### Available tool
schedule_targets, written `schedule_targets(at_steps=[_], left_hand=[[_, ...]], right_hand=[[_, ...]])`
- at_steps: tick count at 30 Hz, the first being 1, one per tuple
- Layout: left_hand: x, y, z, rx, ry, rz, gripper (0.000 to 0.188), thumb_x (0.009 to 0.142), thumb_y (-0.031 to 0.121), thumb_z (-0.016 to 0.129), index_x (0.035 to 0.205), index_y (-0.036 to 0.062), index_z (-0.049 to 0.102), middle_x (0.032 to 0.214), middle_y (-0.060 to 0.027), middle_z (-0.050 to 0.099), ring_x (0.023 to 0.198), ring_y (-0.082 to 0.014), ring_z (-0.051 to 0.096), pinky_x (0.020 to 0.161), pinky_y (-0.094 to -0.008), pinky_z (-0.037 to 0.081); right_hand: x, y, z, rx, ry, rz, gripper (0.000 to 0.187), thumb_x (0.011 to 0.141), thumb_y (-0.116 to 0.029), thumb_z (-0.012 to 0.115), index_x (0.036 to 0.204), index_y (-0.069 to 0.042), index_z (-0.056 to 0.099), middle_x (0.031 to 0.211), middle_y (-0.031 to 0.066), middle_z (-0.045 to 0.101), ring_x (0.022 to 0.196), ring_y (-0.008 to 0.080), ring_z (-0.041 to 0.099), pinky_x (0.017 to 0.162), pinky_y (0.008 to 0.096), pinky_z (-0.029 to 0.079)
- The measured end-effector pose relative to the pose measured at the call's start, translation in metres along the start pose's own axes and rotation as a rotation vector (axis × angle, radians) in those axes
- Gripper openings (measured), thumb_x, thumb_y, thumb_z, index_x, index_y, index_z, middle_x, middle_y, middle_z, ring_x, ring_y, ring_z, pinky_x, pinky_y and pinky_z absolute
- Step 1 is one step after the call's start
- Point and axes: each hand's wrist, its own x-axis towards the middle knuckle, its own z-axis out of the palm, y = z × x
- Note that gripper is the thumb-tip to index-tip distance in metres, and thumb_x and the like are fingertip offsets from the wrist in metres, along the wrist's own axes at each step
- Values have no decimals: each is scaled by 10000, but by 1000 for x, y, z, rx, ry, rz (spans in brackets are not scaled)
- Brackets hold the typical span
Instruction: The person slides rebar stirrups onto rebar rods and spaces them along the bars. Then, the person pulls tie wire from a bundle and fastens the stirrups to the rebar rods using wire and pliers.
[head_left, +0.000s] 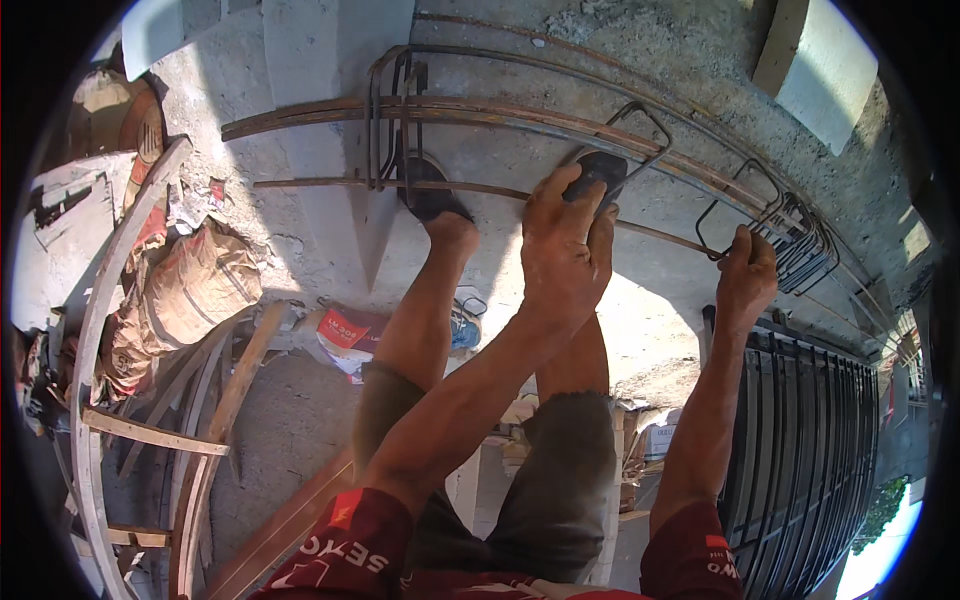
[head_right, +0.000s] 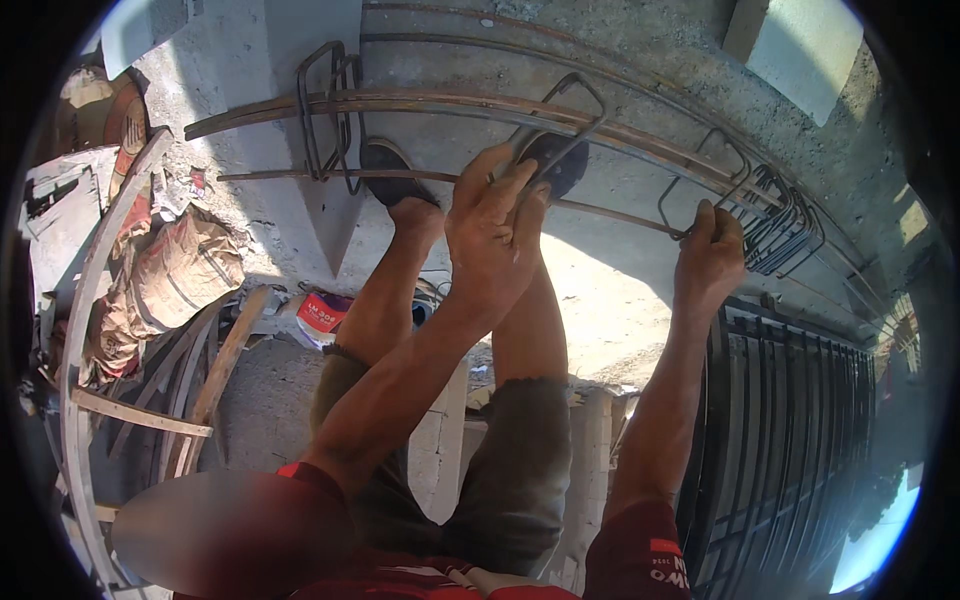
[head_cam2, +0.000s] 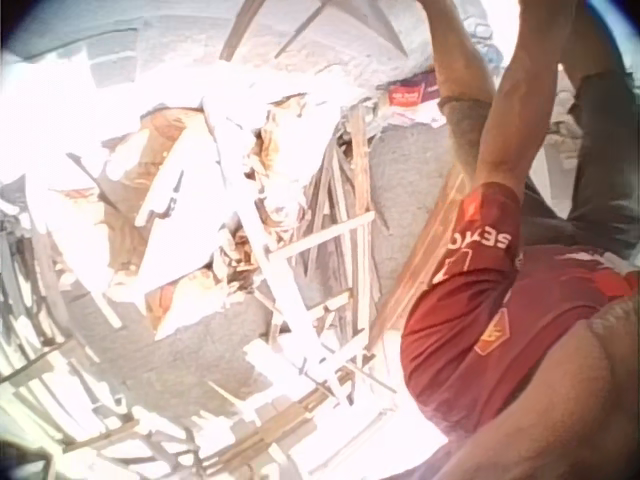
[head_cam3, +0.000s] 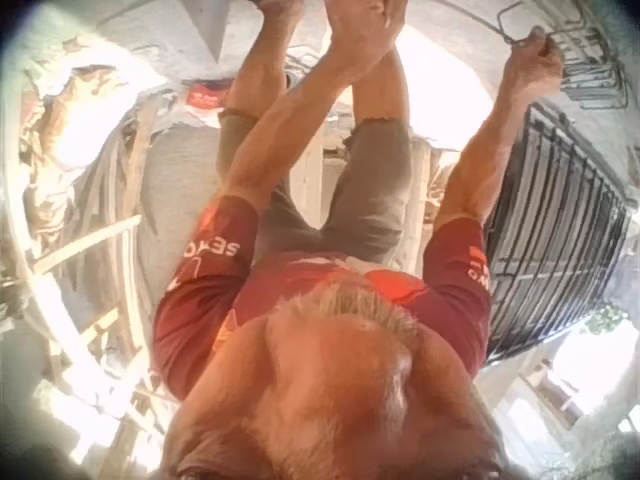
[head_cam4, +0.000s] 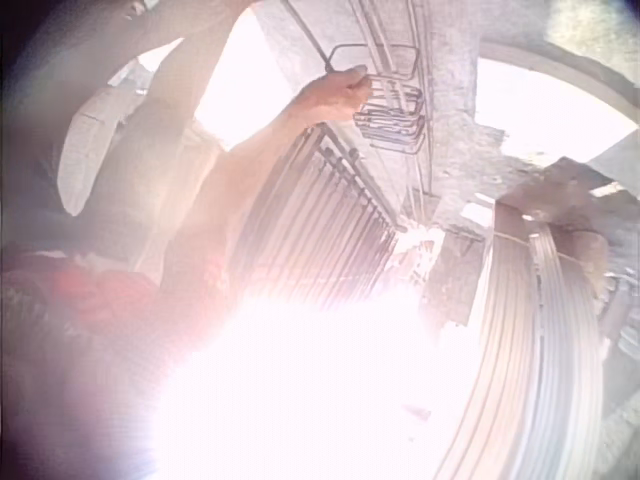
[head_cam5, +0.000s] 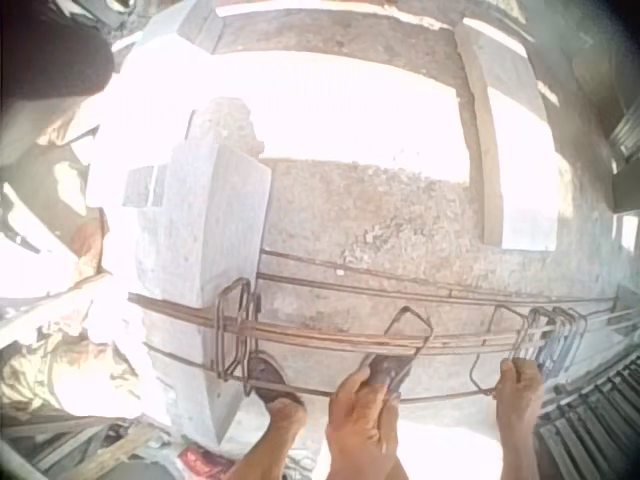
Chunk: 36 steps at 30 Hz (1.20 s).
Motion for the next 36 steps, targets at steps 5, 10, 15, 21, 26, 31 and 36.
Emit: schedule_targets(at_steps=[5, 10, 15, 21, 26, 31, 36], left_hand=[[35, -30, -84, 209, 529, -37, 210, 857, 109, 589, 1035, 7, 632, 1124, -159, 538, 983, -304, 516, 871, -393, 388], [51, -78, -148, 418, 173, -138, 225, 886, 148, 549, 1056, 31, 638, 1016, -135, 625, 956, -294, 535, 882, -397, 357], [63, -70, -158, 189, -26, -219, 176, 858, 158, 583, 965, 64, 687, 900, -117, 670, 832, -291, 593, 858, -366, 388], [61, -65, -156, 25, -34, -239, 153, 826, 103, 624, 928, 14, 697, 838, -128, 655, 719, -197, 613, 677, -299, 460], [62, -78, -166, 34, 78, -292, 183, 856, 119, 631, 957, -24, 683, 870, -88, 649, 811, -130, 577, 735, -269, 445], [66, -84, -166, 53, 67, -284, 203, 862, 121, 632, 1007, -14, 673, 877, -88, 638, 805, -122, 573, 729, -260, 447], [62, -63, -154, 430, 248, 55, 293, 820, 162, 688, 1052, -6, 626, 951, -104, 582, 767, -167, 564, 641, -287, 466]], right_hand=[[-57, -86, 21, 389, 50, -154, 280, 863, -198, 650, 979, 54, 609, 765, 77, 616, 649, 117, 568, 555, 260, 458], [-119, -211, 95, 653, -591, -165, 274, 867, -228, 613, 864, 46, 603, 684, 138, 601, 583, 179, 556, 548, 298, 439], [-129, -232, 132, 818, -732, -131, 293, 849, -206, 621, 708, 48, 588, 549, 147, 549, 497, 161, 526, 486, 323, 424], [-126, -213, 123, 948, -789, 16, 232, 861, -188, 621, 862, 41, 659, 565, 62, 565, 519, 91, 500, 483, 253, 408], [-118, -196, 113, 791, -528, -160, 220, 869, -170, 615, 851, 46, 649, 588, 78, 570, 546, 90, 504, 510, 257, 417], [-103, -159, 110, 803, -627, -28, 255, 865, -232, 644, 895, 20, 652, 597, 5, 551, 511, 54, 487, 467, 208, 396], [-93, -155, 78, 587, -486, -191, 380, 832, -269, 672, 1027, 52, 613, 707, 113, 632, 583, 128, 568, 538, 280, 470]])
